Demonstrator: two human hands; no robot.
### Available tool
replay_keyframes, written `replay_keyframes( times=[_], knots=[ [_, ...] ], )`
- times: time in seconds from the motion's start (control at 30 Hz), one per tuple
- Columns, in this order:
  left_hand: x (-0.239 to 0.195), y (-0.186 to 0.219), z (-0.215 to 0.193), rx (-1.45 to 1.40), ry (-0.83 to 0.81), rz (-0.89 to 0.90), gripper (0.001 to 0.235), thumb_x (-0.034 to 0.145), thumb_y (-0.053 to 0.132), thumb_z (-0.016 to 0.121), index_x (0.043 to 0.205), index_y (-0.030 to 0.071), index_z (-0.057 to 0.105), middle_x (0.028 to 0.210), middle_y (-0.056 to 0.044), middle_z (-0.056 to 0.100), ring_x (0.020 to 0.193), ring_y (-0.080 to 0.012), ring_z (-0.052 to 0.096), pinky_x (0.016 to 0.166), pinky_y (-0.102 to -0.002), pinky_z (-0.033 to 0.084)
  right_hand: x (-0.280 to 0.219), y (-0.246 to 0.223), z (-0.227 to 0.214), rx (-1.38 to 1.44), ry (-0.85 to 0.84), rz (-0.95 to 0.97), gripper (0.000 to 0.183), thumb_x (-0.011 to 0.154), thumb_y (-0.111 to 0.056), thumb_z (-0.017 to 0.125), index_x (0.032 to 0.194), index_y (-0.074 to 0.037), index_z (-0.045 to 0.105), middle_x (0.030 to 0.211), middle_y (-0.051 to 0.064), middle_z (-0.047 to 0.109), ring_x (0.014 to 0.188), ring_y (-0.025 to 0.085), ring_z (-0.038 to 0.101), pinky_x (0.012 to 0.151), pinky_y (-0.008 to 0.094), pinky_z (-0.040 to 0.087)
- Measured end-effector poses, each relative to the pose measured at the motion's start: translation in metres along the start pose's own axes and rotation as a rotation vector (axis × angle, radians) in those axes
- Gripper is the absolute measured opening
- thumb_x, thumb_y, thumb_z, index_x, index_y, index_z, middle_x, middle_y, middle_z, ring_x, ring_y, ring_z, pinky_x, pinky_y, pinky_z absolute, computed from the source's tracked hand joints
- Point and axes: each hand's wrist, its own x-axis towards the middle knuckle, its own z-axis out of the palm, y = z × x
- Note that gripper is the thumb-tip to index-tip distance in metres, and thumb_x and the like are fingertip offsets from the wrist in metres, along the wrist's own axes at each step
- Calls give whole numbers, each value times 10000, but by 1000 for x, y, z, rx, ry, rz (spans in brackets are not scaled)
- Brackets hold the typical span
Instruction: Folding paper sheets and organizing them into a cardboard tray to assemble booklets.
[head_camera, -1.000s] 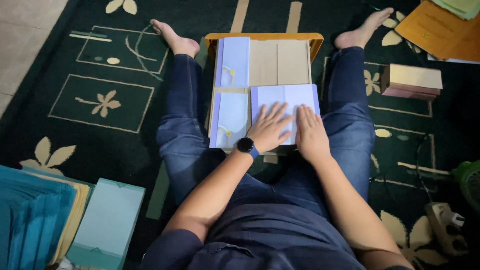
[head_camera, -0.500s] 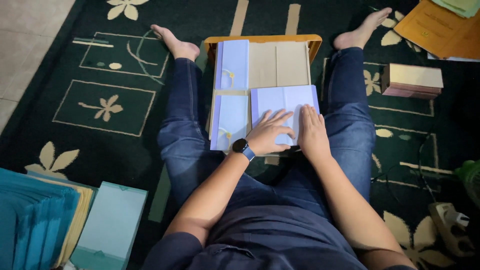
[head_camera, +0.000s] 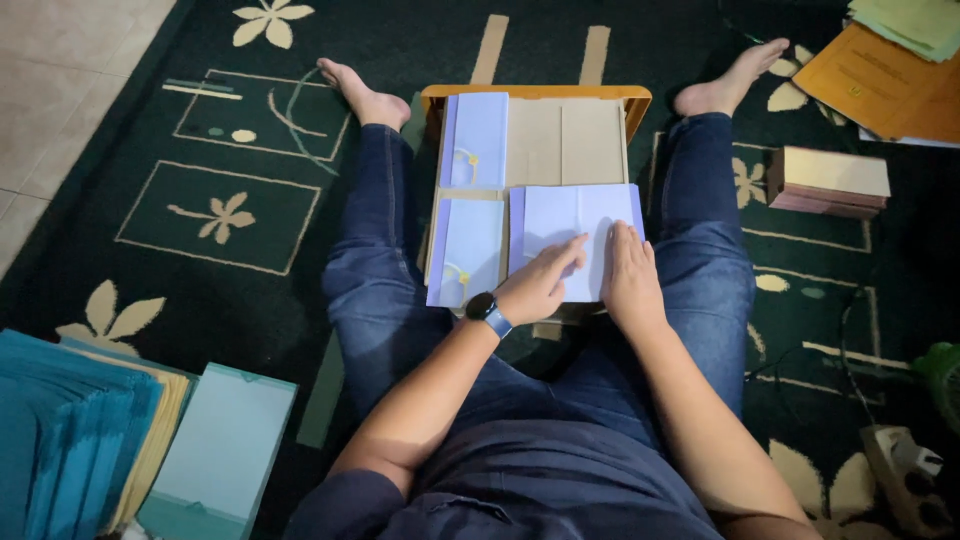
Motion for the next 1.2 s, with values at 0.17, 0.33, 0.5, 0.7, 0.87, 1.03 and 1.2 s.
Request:
replay_keyframes(
  times=[0.17, 0.33, 0.5, 0.7, 0.87, 1.03, 1.2],
  knots=[
    [-27, 26, -40, 404, 193, -66, 764, 933, -90, 439, 1628, 146, 229, 1466, -203, 541, 1278, -395, 588, 1036, -548, 510, -1, 0, 0, -16, 3, -3, 632, 949, -43, 462, 1562, 60, 353, 1551, 271, 463, 1467, 399, 421, 1193, 527, 315],
    [-71, 23, -68, 672, 391, 133, 666, 894, -139, 509, 1537, 18, 428, 1531, -212, 494, 1436, -399, 442, 1151, -582, 378, 1, 1, 2, -13, 25, -9, 619, 954, -42, 453, 1557, 72, 366, 1543, 277, 471, 1456, 415, 432, 1184, 535, 329],
    [-116, -23, -45, 715, 175, -9, 601, 938, -58, 520, 1524, 64, 460, 1526, -183, 482, 1459, -420, 357, 1184, -683, 204, -4, 6, 11, -65, 53, -41, 629, 957, -65, 471, 1570, 37, 371, 1557, 254, 466, 1460, 393, 436, 1177, 531, 347],
    [-114, -25, -46, 685, 107, -163, 543, 999, 107, 469, 1540, 134, 432, 1543, -138, 466, 1450, -395, 385, 1179, -686, 198, -2, -3, -3, -28, 29, -25, 622, 958, -37, 468, 1567, 47, 371, 1554, 267, 466, 1464, 412, 421, 1181, 538, 333],
    [-106, -2, -47, 615, 116, -188, 575, 1004, 358, 484, 1537, 144, 453, 1566, -156, 446, 1448, -412, 394, 1154, -704, 227, -3, -8, -9, -9, 38, -19, 637, 943, -17, 470, 1569, 48, 371, 1543, 276, 476, 1456, 415, 429, 1167, 545, 343],
    [-61, 35, -46, 530, 269, -75, 611, 1007, 474, 546, 1456, 60, 538, 1507, -219, 500, 1382, -463, 469, 1100, -707, 313, -3, -12, -8, -34, 99, -31, 629, 929, -46, 494, 1546, 48, 415, 1516, 269, 511, 1432, 412, 468, 1136, 543, 383],
    [18, 17, -8, 636, 359, 180, 435, 962, 254, 609, 1372, 112, 618, 1473, -117, 563, 1384, -351, 530, 1121, -546, 417, 1, -12, -6, -88, 151, -47, 610, 912, -69, 521, 1513, 26, 479, 1484, 249, 552, 1396, 391, 520, 1093, 531, 435]
  ],
)
